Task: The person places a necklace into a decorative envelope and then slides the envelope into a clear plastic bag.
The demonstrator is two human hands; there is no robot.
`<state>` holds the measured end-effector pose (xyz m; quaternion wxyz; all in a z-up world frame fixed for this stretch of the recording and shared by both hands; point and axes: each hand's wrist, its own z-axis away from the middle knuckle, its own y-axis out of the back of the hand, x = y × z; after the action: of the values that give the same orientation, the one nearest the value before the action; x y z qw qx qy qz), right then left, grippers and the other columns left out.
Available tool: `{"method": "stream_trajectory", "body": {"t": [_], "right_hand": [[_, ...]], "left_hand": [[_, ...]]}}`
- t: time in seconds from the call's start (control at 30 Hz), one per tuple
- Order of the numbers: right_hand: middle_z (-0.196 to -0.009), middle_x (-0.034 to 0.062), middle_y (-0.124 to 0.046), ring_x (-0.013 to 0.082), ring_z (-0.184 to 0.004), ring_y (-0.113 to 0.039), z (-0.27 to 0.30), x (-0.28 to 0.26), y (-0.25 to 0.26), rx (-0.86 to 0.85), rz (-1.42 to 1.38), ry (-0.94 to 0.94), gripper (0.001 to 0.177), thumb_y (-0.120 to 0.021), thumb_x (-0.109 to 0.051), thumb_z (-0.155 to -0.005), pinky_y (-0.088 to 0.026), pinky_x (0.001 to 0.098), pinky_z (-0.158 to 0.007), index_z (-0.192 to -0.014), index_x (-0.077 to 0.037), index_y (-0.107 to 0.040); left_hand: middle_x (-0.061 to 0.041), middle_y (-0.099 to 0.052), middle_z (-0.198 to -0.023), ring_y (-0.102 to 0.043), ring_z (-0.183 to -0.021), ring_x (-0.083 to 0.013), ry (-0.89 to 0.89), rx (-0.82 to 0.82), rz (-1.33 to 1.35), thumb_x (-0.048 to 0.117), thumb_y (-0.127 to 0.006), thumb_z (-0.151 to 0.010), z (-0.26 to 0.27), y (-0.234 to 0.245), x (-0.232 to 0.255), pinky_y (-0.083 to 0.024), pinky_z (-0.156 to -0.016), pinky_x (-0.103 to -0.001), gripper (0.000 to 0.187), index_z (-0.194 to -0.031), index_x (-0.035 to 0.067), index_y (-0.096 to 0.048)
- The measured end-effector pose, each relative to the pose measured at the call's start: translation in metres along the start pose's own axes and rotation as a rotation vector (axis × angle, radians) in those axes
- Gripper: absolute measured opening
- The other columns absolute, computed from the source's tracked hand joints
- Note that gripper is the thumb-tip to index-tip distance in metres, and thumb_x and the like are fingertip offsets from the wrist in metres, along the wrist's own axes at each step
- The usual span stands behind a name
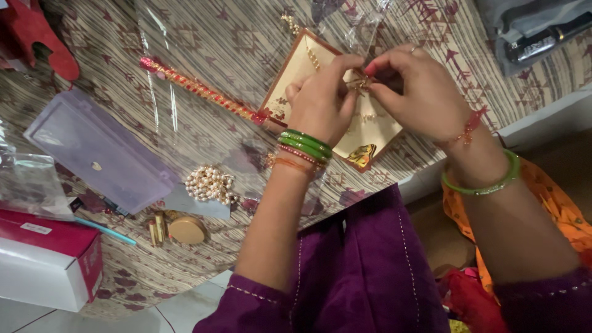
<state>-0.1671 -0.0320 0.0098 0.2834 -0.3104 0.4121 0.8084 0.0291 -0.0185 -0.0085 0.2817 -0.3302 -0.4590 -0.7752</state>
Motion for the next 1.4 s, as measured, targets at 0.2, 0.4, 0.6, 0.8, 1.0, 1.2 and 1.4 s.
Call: {"method": "stream_trajectory", "body": {"t": [0.2,0.4,0.6,0.8,1.0,1.2,1.4], "right_hand": [[-0.101,0.001,-0.072,0.0071,-0.09,-0.065,0.005,-0.004,-0.004,-0.07,-0.391,-0.256,0.02,-0.068,-0.016,-0.102,-0.054,0.0233,-0.079,-0.117,-0.003,-0.069],[-0.102,-0.0039,-0.071,0.0016,-0.092,-0.064,0.009,-0.003,-0.012,-0.076,-0.569,-0.336,0.021,-0.066,-0.014,-0.101,-0.053,0.0181,-0.08,-0.12,-0.004,-0.07],[-0.083,0.0011,-0.063,0.0063,-0.064,-0.047,0.009,-0.009,-0.005,-0.123,-0.563,-0.543,0.021,-0.067,-0.015,-0.104,-0.037,0.0221,-0.051,-0.121,-0.004,-0.074],[-0.089,-0.0032,-0.067,0.002,-0.073,-0.056,0.005,-0.009,-0.01,-0.122,-0.545,-0.407,0.022,-0.065,-0.013,-0.103,-0.047,0.0187,-0.061,-0.121,-0.005,-0.073],[-0.097,-0.002,-0.071,0.0034,-0.084,-0.063,0.006,-0.009,-0.013,-0.112,-0.617,-0.406,0.021,-0.061,-0.013,-0.103,-0.054,0.0198,-0.072,-0.119,-0.004,-0.072],[-0.105,-0.0005,-0.073,0.0055,-0.097,-0.067,0.006,-0.009,-0.014,-0.133,-0.674,-0.284,0.025,-0.068,-0.011,-0.098,-0.056,0.0209,-0.085,-0.122,-0.003,-0.068],[-0.107,0.0019,-0.075,0.007,-0.095,-0.069,0.007,-0.014,-0.018,-0.125,-0.466,-0.259,0.032,-0.07,-0.014,-0.097,-0.058,0.0228,-0.082,-0.126,-0.001,-0.068]], "left_hand": [[0.003,-0.069,-0.089,-0.068,-0.09,-0.0195,-0.051,0.04,0.043,0.018,-0.074,-0.092,0.01,0.009,0.002,-0.037,-0.096,-0.042,0.045,-0.133,0.029,-0.059],[0.002,-0.071,-0.088,-0.071,-0.082,-0.0171,-0.017,0.014,0.157,0.013,-0.075,-0.09,0.019,0.016,0.005,-0.044,-0.078,-0.037,0.05,-0.136,0.024,-0.059],[-0.001,-0.068,-0.089,-0.07,-0.08,-0.0198,-0.056,0.019,0.244,0.01,-0.074,-0.092,0.023,0.019,-0.001,-0.052,-0.075,-0.037,0.047,-0.134,0.02,-0.057],[0.002,-0.07,-0.086,-0.071,-0.086,-0.0209,0.02,0.037,0.1,0.015,-0.073,-0.087,0.027,0.023,0.004,-0.04,-0.076,-0.043,0.025,-0.11,0.02,-0.064],[0.004,-0.069,-0.087,-0.069,-0.09,-0.0179,0.076,-0.001,0.084,0.019,-0.072,-0.087,0.027,0.02,0.003,-0.038,-0.084,-0.045,0.019,-0.105,0.021,-0.065],[0.005,-0.07,-0.09,-0.069,-0.092,-0.0187,0.098,0.014,0.044,0.023,-0.072,-0.09,0.03,0.018,0.0,-0.037,-0.083,-0.046,0.012,-0.1,0.022,-0.066],[-0.004,-0.069,-0.113,-0.065,-0.091,-0.0184,0.016,0.248,0.123,0.02,-0.073,-0.095,0.064,0.021,-0.005,-0.046,-0.091,-0.038,0.028,-0.121,0.015,-0.066]]}}
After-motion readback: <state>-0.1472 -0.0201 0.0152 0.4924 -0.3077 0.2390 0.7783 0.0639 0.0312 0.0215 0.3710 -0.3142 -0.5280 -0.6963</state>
